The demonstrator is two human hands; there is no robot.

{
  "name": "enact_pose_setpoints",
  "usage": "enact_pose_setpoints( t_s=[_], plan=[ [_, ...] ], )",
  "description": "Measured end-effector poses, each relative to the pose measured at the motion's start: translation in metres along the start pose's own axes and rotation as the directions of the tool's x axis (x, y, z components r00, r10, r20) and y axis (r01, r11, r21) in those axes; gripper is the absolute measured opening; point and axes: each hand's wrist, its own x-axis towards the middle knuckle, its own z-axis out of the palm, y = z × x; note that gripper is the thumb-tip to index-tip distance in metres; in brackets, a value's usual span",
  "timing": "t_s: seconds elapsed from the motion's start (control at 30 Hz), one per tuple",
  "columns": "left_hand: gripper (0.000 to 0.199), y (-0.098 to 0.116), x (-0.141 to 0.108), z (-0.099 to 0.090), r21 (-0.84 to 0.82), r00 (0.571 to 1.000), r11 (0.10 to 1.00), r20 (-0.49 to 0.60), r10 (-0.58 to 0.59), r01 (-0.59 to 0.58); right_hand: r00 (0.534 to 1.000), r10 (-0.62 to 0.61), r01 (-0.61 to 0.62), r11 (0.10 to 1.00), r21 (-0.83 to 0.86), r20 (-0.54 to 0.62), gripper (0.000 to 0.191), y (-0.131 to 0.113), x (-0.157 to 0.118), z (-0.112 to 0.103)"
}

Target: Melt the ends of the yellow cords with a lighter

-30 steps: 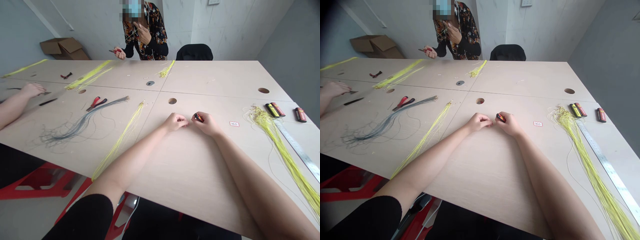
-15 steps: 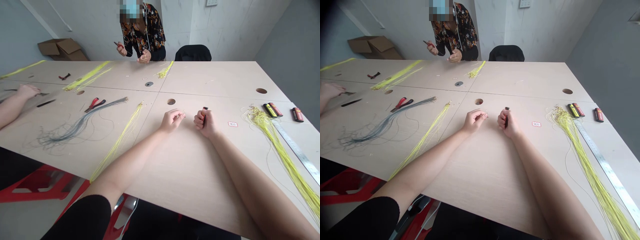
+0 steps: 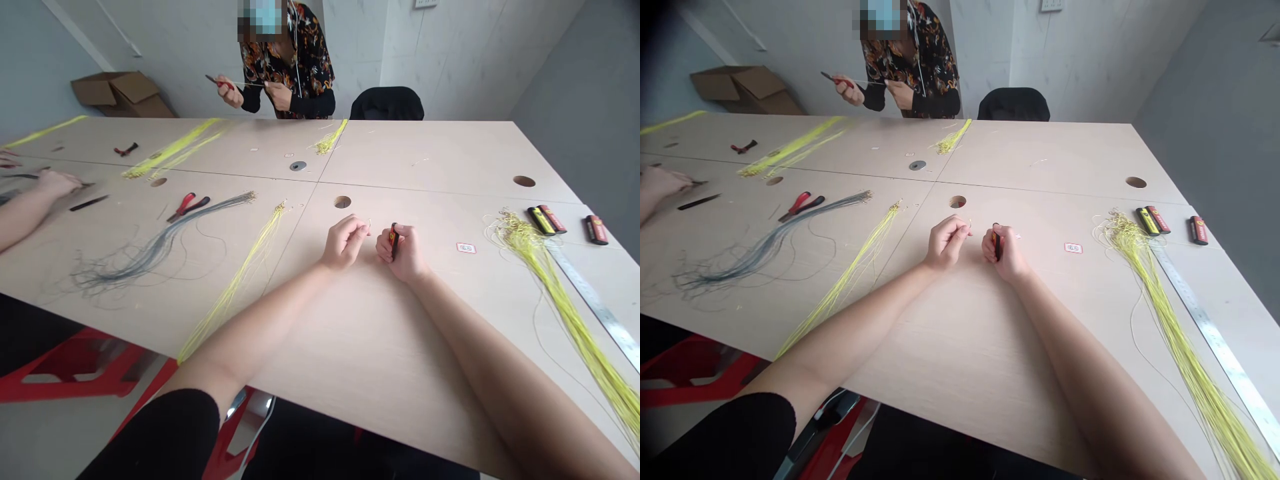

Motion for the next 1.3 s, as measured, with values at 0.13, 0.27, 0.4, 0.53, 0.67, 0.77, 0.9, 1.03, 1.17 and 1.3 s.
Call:
enact_pose_setpoints(
  t_s=[0.13, 0.27, 0.4, 0.53, 0.67, 0.77, 0.9, 1.03, 1.17, 1.3],
  plan=[
    [0.042, 0.0058, -0.0041, 0.0059, 0.000, 0.999, 1.000, -0.023, -0.030, 0.030, 1.000, 0.015, -0.015, 1.000, -0.025, -0.027, 0.054, -0.0037, -0.0005, 0.0010],
    [0.038, 0.0074, -0.0059, 0.0078, -0.008, 1.000, 1.000, -0.024, 0.002, -0.002, 0.997, 0.078, -0.078, 0.996, 0.031, 0.016, 0.050, -0.0024, -0.0017, -0.0001],
    [0.037, 0.0066, -0.0062, 0.0075, 0.016, 1.000, 1.000, -0.002, 0.024, -0.023, 0.994, 0.095, -0.100, 0.992, 0.081, 0.058, 0.043, 0.0009, -0.0019, 0.0002],
    [0.036, 0.0050, -0.0060, 0.0071, 0.024, 0.999, 0.999, 0.007, 0.049, -0.049, 0.988, 0.108, -0.116, 0.991, 0.070, 0.115, 0.044, 0.0031, -0.0015, 0.0024],
    [0.037, 0.0043, -0.0049, 0.0065, 0.029, 0.999, 0.998, 0.001, 0.047, -0.047, 0.991, 0.057, -0.070, 0.992, 0.102, 0.119, 0.047, 0.0022, -0.0019, 0.0028],
    [0.035, 0.0045, -0.0045, 0.0061, 0.016, 0.997, 0.997, -0.003, 0.081, -0.081, 0.990, 0.087, -0.104, 0.983, 0.154, 0.115, 0.049, -0.0003, -0.0020, -0.0003],
    [0.032, 0.0035, -0.0051, 0.0061, 0.014, 0.988, 0.988, -0.014, 0.154, -0.154, 0.974, 0.090, -0.135, 0.968, 0.212, 0.207, 0.048, -0.0025, -0.0015, -0.0054],
    [0.029, 0.0023, -0.0057, 0.0064, 0.023, 0.986, 0.986, -0.009, 0.168, -0.168, 0.963, 0.053, -0.114, 0.968, 0.222, 0.266, 0.045, -0.0005, -0.0013, -0.0047],
    [0.029, 0.0020, -0.0054, 0.0062, 0.026, 0.983, 0.983, -0.011, 0.182, -0.182, 0.975, 0.046, -0.091, 0.974, 0.207, 0.216, 0.040, 0.0026, -0.0011, -0.0003],
    [0.028, 0.0013, -0.0054, 0.0065, 0.032, 0.981, 0.981, -0.020, 0.193, -0.192, 0.973, 0.083, -0.119, 0.979, 0.163, 0.214, 0.038, 0.0034, 0.0001, 0.0027]
  ],
)
